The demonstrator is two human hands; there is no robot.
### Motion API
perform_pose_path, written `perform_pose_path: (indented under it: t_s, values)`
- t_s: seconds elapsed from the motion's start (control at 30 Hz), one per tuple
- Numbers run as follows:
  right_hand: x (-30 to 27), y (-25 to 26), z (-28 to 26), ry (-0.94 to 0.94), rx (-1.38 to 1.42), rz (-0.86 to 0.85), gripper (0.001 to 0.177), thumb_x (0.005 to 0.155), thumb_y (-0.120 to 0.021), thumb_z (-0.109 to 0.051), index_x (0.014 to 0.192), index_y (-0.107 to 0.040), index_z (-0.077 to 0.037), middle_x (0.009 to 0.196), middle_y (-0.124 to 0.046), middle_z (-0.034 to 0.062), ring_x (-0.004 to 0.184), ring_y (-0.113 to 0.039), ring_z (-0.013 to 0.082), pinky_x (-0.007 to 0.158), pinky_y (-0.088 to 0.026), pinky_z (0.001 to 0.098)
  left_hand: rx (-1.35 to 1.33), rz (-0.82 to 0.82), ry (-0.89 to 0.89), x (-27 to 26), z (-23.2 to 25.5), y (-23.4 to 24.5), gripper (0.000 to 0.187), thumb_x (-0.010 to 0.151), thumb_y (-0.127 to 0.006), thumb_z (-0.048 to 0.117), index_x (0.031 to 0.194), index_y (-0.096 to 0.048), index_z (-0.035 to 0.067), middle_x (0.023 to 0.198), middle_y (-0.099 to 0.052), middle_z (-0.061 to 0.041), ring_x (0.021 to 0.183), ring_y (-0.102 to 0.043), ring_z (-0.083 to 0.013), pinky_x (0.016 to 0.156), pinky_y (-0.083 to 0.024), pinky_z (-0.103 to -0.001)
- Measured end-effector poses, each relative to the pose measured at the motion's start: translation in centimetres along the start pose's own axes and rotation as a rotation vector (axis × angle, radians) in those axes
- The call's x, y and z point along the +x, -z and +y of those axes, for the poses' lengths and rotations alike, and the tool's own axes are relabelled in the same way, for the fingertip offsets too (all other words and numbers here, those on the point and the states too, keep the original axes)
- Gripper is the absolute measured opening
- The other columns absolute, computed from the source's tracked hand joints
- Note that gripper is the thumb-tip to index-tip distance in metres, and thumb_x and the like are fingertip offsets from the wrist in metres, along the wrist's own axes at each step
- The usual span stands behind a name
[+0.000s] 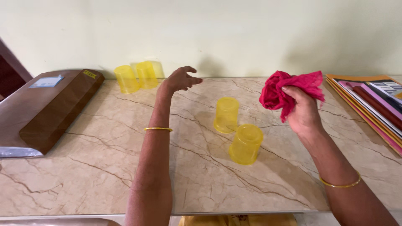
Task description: The person wipes a notebook, plastic cups, and a small decorative plant with a red cloth and moves them to the side of a desk.
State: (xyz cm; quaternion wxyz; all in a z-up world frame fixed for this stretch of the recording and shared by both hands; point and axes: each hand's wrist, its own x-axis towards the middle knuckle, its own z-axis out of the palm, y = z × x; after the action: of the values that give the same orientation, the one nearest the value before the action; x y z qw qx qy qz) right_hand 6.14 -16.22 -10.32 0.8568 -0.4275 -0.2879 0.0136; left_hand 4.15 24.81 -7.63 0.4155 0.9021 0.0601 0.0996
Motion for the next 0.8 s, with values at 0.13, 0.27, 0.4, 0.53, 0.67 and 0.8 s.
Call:
perform_pose_path:
  t_s: [0.13, 0.27, 0.4, 0.53, 0.67, 0.8]
  values:
    - [1.3, 0.6, -0.5, -0.022, 0.001, 0.043, 0.022, 0.094, -0.065, -0.007, 0.115, -0.071, -0.004, 0.108, -0.074, 0.0047, 0.102, -0.07, 0.0167, 0.095, -0.057, 0.0328, 0.074, -0.476, -0.165, -4.0, 10.3, -4.0, 0.104, 0.068, -0.081, 0.052, 0.155, -0.035, 0.019, 0.135, -0.072, -0.009, 0.127, -0.063, -0.0227, 0.099, -0.054, -0.044]
    - [1.7, 1.0, -0.8, -0.012, 0.006, 0.074, 0.019, 0.097, -0.066, -0.009, 0.115, -0.069, -0.004, 0.109, -0.074, 0.0035, 0.103, -0.07, 0.0149, 0.094, -0.057, 0.0322, 0.568, -0.533, -0.218, -5.5, 14.0, -9.1, 0.103, 0.058, -0.093, 0.047, 0.148, -0.049, 0.022, 0.143, -0.057, -0.012, 0.13, -0.057, -0.0302, 0.103, -0.052, -0.045]
    - [2.6, 1.7, 0.5, 0.004, -0.05, 0.053, 0.023, 0.093, -0.069, -0.006, 0.116, -0.069, -0.003, 0.107, -0.074, 0.0044, 0.099, -0.071, 0.0137, 0.09, -0.058, 0.0301, 0.844, -0.327, -0.193, -5.1, 12.3, -9.9, 0.078, 0.058, -0.092, 0.043, 0.127, -0.066, 0.015, 0.133, -0.065, -0.009, 0.127, -0.061, -0.0305, 0.101, -0.053, -0.045]
    - [2.4, 2.4, 1.4, 0.193, -0.294, -0.081, 0.019, 0.101, -0.078, 0.0, 0.104, -0.061, 0.006, 0.102, -0.067, 0.009, 0.095, -0.065, 0.0152, 0.083, -0.057, 0.0333, 0.135, -0.026, -0.109, -4.6, 13.3, -5.3, 0.068, 0.074, -0.083, 0.049, 0.12, -0.059, 0.005, 0.114, -0.07, -0.018, 0.106, -0.071, -0.0318, 0.085, -0.062, -0.046]
    - [1.4, -0.4, -0.1, 0.082, -0.282, -0.054, 0.021, 0.093, -0.072, -0.006, 0.112, -0.066, 0.002, 0.099, -0.071, 0.0071, 0.088, -0.068, 0.0146, 0.076, -0.06, 0.0326, -0.097, 0.006, -0.333, -5.2, 15.6, -6.2, 0.053, 0.091, -0.071, 0.049, 0.117, -0.064, 0.003, 0.105, -0.072, -0.018, 0.098, -0.07, -0.0273, 0.08, -0.06, -0.04]
    - [-0.1, -1.6, -1.4, -0.118, 0.064, -0.164, 0.036, 0.086, -0.061, -0.004, 0.121, -0.061, 0.003, 0.109, -0.074, 0.0099, 0.099, -0.073, 0.0188, 0.088, -0.061, 0.0362, -0.241, 0.07, -0.459, -5.4, 18.5, -12.2, 0.046, 0.098, -0.055, 0.045, 0.115, -0.066, 0.005, 0.103, -0.071, -0.013, 0.095, -0.068, -0.0218, 0.079, -0.059, -0.035]
